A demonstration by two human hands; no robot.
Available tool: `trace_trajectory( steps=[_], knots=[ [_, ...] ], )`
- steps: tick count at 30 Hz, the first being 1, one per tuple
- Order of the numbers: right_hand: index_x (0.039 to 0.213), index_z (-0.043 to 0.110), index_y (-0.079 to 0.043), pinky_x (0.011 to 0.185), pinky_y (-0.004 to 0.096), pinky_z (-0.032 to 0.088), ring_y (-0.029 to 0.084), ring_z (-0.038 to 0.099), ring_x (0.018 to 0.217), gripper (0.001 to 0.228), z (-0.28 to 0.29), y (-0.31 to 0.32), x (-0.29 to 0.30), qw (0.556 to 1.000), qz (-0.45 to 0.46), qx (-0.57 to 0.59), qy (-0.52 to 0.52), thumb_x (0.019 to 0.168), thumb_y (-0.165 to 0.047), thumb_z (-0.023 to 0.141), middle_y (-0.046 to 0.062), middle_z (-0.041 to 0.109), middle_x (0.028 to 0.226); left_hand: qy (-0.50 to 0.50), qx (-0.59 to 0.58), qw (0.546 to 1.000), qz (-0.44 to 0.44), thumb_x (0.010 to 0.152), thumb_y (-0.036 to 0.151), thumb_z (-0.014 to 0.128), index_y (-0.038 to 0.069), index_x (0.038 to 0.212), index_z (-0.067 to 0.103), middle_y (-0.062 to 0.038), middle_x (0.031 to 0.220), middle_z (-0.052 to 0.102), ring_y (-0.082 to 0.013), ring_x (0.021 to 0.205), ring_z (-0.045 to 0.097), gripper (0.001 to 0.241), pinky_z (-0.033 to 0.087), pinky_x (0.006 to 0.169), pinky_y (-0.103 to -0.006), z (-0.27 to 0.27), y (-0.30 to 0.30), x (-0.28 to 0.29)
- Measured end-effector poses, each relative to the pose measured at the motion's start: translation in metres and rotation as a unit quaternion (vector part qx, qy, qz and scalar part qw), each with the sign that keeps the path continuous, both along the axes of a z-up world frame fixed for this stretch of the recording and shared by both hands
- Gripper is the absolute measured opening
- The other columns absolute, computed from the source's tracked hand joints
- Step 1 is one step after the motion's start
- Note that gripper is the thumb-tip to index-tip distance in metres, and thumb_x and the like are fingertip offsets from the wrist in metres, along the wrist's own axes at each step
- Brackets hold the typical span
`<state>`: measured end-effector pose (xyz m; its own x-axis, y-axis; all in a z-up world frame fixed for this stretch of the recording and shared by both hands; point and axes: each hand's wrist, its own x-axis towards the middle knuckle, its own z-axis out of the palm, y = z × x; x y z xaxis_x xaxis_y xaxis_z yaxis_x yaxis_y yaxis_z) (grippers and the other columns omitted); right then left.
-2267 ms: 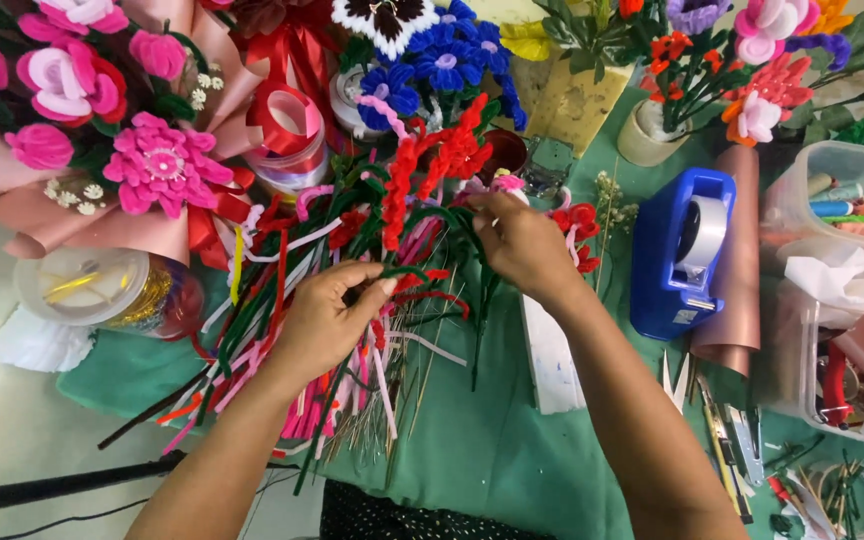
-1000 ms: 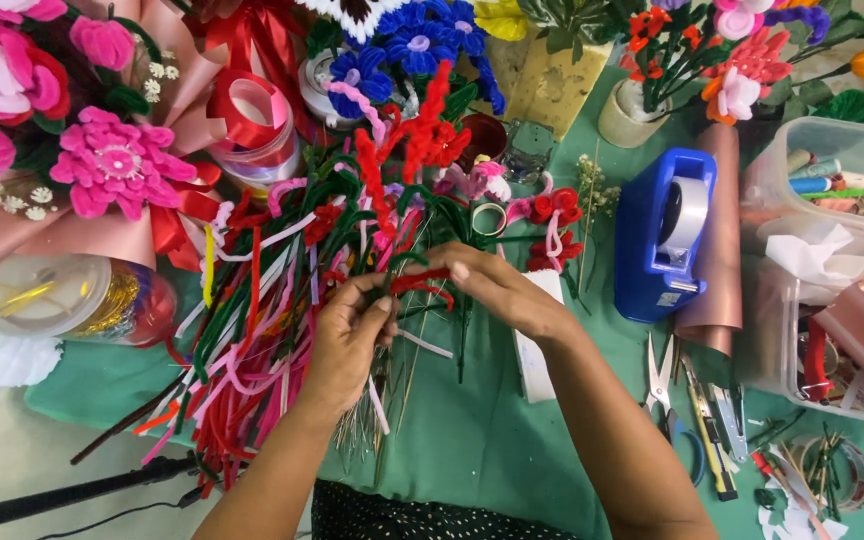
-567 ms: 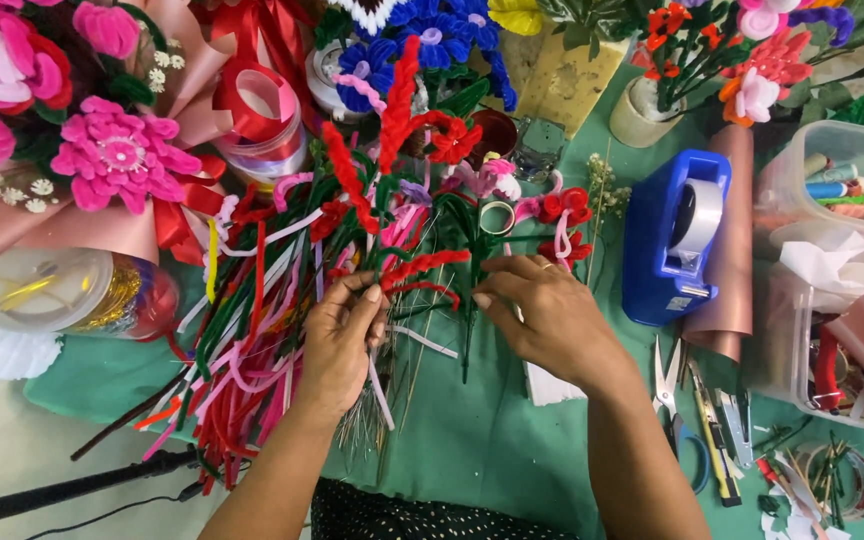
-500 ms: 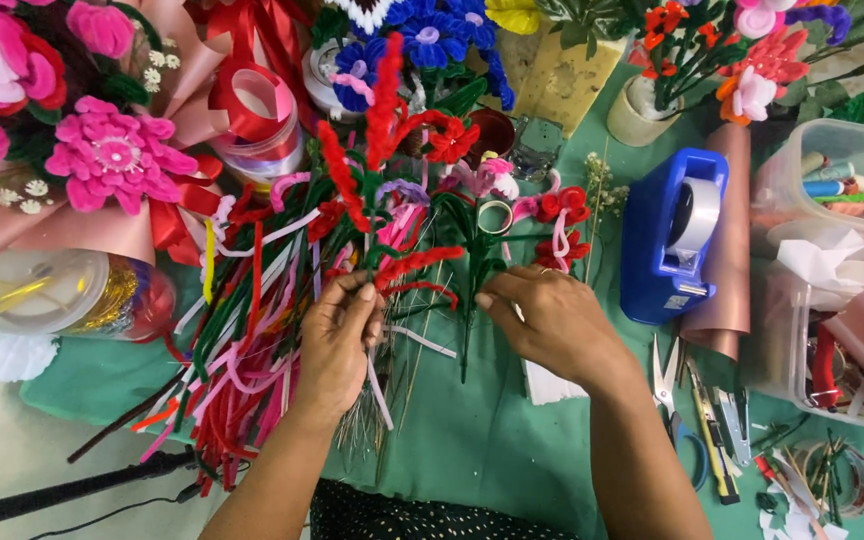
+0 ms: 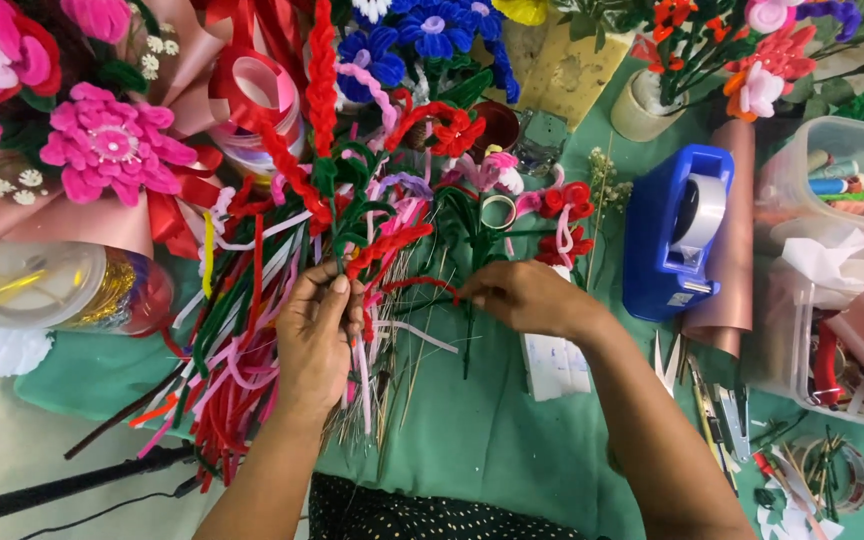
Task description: The person arranges colorful pipe cleaners and artificial flowers on a green table. They use scissors to cut a green pipe cleaner and then wrap it around the stem of a red artificial flower to secure it.
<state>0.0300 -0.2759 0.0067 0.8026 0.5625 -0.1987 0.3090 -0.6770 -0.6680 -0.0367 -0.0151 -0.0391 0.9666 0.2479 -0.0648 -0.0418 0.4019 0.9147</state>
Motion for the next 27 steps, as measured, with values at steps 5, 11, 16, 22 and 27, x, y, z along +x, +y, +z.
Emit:
trace_trajectory(
  steps=[5,11,16,22,27],
  knots=[
    [0.093,0.070,-0.019,0.065,0.043,0.056,0.031,0.070,0.073,0.009,-0.060,0.022,-0.021,0.930,0.031,-0.131,-0.341,0.092,-0.023,0.061,0.005,0.066,0.080,-0.005,-0.004,1.000,0.024,0.104,0.012,0.061,0.000,0.119,0.061,-0.014,0.090,0.065,-0.0148,0.067,0.058,0.019,0.046,0.055,-0.0230,-0.007,0.004,0.006],
    [0.095,0.065,-0.017,0.067,0.040,0.053,0.029,0.066,0.079,0.015,-0.083,0.056,-0.076,0.905,0.116,-0.099,-0.397,0.085,-0.017,0.054,0.004,0.058,0.090,-0.016,-0.006,0.999,0.028,0.105,0.012,0.060,-0.001,0.119,0.062,-0.015,0.090,0.066,-0.0154,0.066,0.060,0.019,0.046,0.055,-0.0237,-0.010,0.004,0.008],
    [0.094,0.058,-0.011,0.069,0.041,0.048,0.033,0.060,0.079,0.012,-0.104,0.060,-0.081,0.874,0.174,-0.130,-0.435,0.085,-0.009,0.050,0.008,0.051,0.089,-0.020,0.009,1.000,0.020,0.105,0.011,0.059,-0.001,0.119,0.061,-0.018,0.091,0.067,-0.0164,0.067,0.060,0.019,0.046,0.055,-0.0240,-0.014,0.006,0.008],
    [0.080,0.063,-0.011,0.061,0.037,0.046,0.028,0.057,0.071,0.016,-0.076,0.046,-0.073,0.852,0.193,-0.105,-0.476,0.087,-0.003,0.051,0.007,0.052,0.074,-0.023,-0.014,0.999,0.022,0.104,0.009,0.059,-0.001,0.120,0.062,-0.016,0.089,0.067,-0.0153,0.064,0.058,0.019,0.045,0.055,-0.0241,-0.003,0.007,0.002],
    [0.087,0.074,-0.010,0.067,0.038,0.049,0.029,0.062,0.082,0.016,-0.017,0.033,-0.035,0.825,0.157,-0.116,-0.531,0.089,-0.004,0.060,0.008,0.064,0.078,-0.056,0.016,0.998,0.039,0.104,0.007,0.057,-0.002,0.122,0.060,-0.021,0.090,0.066,-0.0170,0.063,0.059,0.020,0.045,0.053,-0.0240,0.014,0.010,-0.012]
  ],
)
